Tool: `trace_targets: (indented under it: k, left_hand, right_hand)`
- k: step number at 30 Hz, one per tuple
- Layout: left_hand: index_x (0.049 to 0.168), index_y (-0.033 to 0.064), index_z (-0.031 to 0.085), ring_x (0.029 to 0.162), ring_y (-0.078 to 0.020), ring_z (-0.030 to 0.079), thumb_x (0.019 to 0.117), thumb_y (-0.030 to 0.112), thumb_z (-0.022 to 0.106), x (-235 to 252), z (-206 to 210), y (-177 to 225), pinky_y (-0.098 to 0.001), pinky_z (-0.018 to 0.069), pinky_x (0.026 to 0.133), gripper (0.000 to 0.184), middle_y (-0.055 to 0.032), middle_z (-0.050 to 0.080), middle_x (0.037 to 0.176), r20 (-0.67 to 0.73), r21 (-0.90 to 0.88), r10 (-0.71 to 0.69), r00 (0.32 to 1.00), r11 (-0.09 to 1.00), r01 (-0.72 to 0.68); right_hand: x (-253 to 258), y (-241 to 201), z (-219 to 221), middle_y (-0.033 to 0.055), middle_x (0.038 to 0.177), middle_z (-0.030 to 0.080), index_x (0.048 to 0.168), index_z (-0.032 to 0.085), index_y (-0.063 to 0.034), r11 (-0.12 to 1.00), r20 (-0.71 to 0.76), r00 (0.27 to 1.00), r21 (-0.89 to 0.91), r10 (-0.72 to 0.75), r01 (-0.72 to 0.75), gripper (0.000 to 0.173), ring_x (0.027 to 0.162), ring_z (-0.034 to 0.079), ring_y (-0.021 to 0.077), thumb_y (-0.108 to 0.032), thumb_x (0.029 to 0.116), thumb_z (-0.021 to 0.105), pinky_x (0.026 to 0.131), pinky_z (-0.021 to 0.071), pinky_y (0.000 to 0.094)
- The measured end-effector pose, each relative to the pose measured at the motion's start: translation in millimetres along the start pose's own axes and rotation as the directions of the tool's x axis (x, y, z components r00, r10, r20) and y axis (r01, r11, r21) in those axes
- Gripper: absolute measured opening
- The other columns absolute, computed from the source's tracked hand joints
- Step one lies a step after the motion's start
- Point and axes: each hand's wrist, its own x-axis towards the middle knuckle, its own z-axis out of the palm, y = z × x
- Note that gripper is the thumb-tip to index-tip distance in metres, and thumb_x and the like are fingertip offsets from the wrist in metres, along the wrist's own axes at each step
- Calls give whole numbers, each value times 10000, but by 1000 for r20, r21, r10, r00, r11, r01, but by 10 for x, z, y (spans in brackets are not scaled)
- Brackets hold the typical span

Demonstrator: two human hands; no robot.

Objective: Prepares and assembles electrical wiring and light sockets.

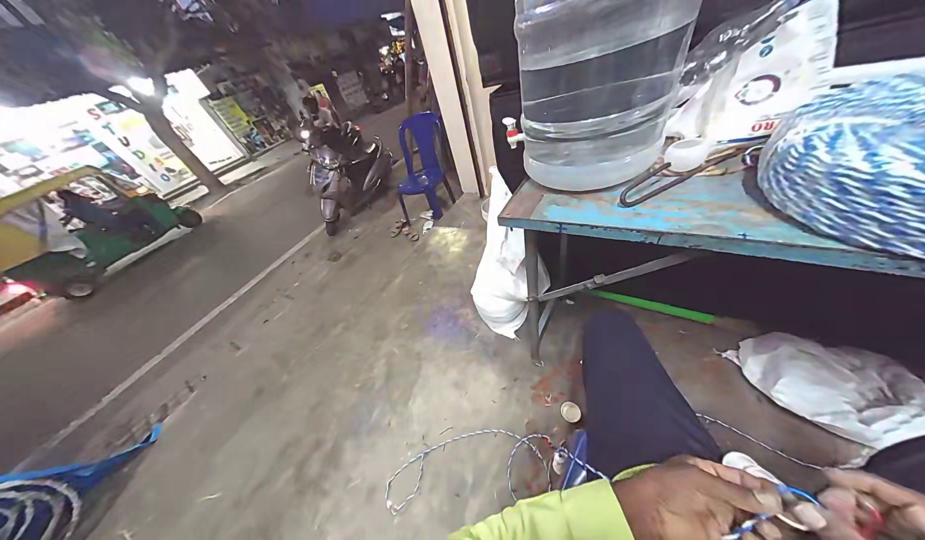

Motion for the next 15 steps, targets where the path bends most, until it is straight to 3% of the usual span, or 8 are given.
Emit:
trace_targets:
  k: [1,3,5,8,11,15]
  left_hand:
    - [1072,84,648,642,-29,592,1061,28,411,-2,9,13,-163,489,567,245,3,693,887,-26,-23,-22,999,1000,21]
    - [1080,94,627,616,-27,576,1066,50,397,11,34,66,-161,485,551,234,12,668,866,-56,-11,-30,998,1000,29]
    - [1069,91,616,623,-16,564,1073,72,408,-16,96,120,-154,491,577,209,29,642,842,-107,98,8,994,995,3]
    - [1060,76,623,623,-25,601,1072,57,406,-126,100,85,-165,522,598,218,31,650,769,-146,189,24,989,982,4]
    - [1054,105,695,648,-53,611,1033,72,453,-8,50,0,-194,520,597,245,3,686,854,-123,140,51,991,990,-34]
    - [1088,42,710,684,-105,645,1027,69,545,-14,84,39,-240,567,634,178,-75,704,941,-254,111,91,963,992,-65]
  right_hand:
    - [-1,27,2,35,965,625,1249,492,71,994,-24,999,105,-29,32,517,859,629,67,-164,892,784,815,570,288]
    - [17,34,-12,-45,966,648,1209,506,0,977,-66,994,185,-91,102,448,865,643,24,-101,872,783,820,580,275]
    - [11,0,-31,-4,950,669,1118,598,32,985,-108,985,90,-134,144,316,835,630,11,-155,909,744,768,566,238]
    - [-112,-52,26,22,943,707,1019,711,-6,991,-201,971,-53,-131,123,312,802,629,-4,-311,953,697,725,547,191]
    - [-94,-54,-48,46,1072,720,1024,770,-23,985,-224,960,-13,-168,170,180,939,687,60,-176,938,727,822,599,223]
    - [-36,29,-24,59,1078,714,1057,789,-32,977,-199,962,55,-189,204,172,990,680,87,-135,974,680,857,590,232]
